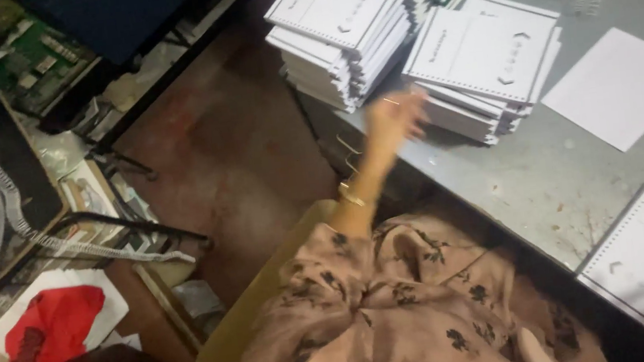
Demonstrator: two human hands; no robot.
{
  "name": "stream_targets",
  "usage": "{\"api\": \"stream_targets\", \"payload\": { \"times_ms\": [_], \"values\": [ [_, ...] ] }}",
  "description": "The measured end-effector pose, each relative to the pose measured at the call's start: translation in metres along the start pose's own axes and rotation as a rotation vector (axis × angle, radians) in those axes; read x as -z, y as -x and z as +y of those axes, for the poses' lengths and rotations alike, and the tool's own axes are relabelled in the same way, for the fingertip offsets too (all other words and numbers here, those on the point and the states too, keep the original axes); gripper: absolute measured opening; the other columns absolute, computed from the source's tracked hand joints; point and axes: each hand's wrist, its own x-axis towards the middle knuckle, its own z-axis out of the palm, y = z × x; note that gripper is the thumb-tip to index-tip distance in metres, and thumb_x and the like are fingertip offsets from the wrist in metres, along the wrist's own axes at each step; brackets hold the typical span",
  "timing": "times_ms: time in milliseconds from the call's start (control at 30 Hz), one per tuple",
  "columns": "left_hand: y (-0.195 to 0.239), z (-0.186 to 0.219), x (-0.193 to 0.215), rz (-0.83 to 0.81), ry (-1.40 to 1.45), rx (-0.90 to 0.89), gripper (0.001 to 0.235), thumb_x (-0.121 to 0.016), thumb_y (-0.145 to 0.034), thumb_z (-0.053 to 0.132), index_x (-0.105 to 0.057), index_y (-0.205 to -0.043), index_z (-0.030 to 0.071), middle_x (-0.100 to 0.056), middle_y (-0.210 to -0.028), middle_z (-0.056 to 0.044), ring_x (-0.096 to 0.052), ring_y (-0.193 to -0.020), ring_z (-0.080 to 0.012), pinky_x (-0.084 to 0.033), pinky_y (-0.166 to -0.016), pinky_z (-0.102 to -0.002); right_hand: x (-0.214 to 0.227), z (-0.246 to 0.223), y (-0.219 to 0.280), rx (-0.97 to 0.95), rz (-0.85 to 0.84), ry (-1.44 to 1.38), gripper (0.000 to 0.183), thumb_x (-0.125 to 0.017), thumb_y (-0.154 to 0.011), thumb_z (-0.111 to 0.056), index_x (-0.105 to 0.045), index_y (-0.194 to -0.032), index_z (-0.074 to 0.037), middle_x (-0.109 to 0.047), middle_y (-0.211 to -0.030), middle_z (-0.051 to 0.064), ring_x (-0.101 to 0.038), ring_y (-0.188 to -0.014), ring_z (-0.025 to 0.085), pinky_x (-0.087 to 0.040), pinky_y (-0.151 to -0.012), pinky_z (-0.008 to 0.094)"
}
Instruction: Inspecting notebook pages for quality control and stacking them on a table.
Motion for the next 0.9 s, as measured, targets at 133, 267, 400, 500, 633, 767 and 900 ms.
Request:
{"api": "stream_targets", "payload": {
  "times_ms": [133,267,400,500,633,767,900],
  "values": [
    [-0.020,0.066,0.074,0.409,-0.068,0.027,0.032,-0.060,-0.101,0.033,-0.079,-0.107,0.008,-0.053,-0.060,0.005,-0.046,-0.045,-0.0041,-0.038,-0.039,-0.019,0.078,-0.205,0.074,0.286,0.077,-0.294,0.043,-0.076,-0.125,-0.014,-0.056,-0.153,0.011,-0.068,-0.124,0.031,-0.066,-0.100,0.042,-0.051,-0.080,0.049],
    [-0.052,0.049,0.083,0.509,-0.099,0.076,0.036,-0.065,-0.094,0.040,-0.075,-0.099,0.006,-0.058,-0.058,0.002,-0.049,-0.042,-0.0064,-0.041,-0.037,-0.020,0.085,-0.263,0.088,0.474,-0.104,-0.343,0.039,-0.068,-0.113,-0.007,-0.064,-0.147,0.011,-0.069,-0.130,0.021,-0.065,-0.114,0.031,-0.054,-0.091,0.046],
    [-0.061,0.046,0.080,0.513,-0.065,0.118,0.038,-0.063,-0.094,0.040,-0.073,-0.105,0.005,-0.059,-0.058,0.000,-0.052,-0.043,-0.0078,-0.044,-0.037,-0.022,0.100,-0.287,0.114,0.344,-0.269,-0.246,0.042,-0.065,-0.106,-0.014,-0.064,-0.144,0.003,-0.070,-0.127,0.018,-0.066,-0.113,0.032,-0.051,-0.101,0.047],
    [-0.058,0.058,0.073,0.508,-0.044,0.158,0.042,-0.062,-0.094,0.041,-0.071,-0.113,0.005,-0.059,-0.061,0.001,-0.052,-0.044,-0.0081,-0.046,-0.039,-0.022,0.098,-0.275,0.115,0.321,-0.278,-0.166,0.041,-0.065,-0.105,-0.020,-0.066,-0.143,-0.001,-0.073,-0.125,0.013,-0.068,-0.112,0.029,-0.052,-0.099,0.045],
    [-0.057,0.062,0.068,0.526,0.037,0.136,0.035,-0.062,-0.095,0.038,-0.069,-0.105,0.005,-0.060,-0.064,0.000,-0.052,-0.045,-0.0084,-0.047,-0.040,-0.023,0.095,-0.260,0.114,0.348,-0.260,-0.060,0.044,-0.066,-0.105,-0.025,-0.068,-0.143,-0.003,-0.076,-0.121,0.011,-0.070,-0.113,0.028,-0.055,-0.097,0.046],
    [-0.059,0.065,0.063,0.557,0.001,0.129,0.040,-0.062,-0.094,0.036,-0.069,-0.114,0.002,-0.063,-0.067,-0.002,-0.054,-0.043,-0.0090,-0.049,-0.039,-0.024,0.083,-0.242,0.107,0.340,-0.271,-0.029,0.040,-0.066,-0.104,-0.031,-0.071,-0.139,-0.013,-0.077,-0.120,0.002,-0.071,-0.112,0.023,-0.050,-0.099,0.039],
    [-0.064,0.066,0.056,0.524,0.318,0.221,0.050,-0.066,-0.089,0.045,-0.062,-0.120,0.006,-0.059,-0.070,-0.002,-0.054,-0.047,-0.0113,-0.048,-0.041,-0.023,0.078,-0.232,0.104,0.357,-0.272,-0.032,0.040,-0.067,-0.103,-0.030,-0.071,-0.139,-0.014,-0.078,-0.118,0.002,-0.073,-0.109,0.024,-0.051,-0.100,0.039]
  ]
}}
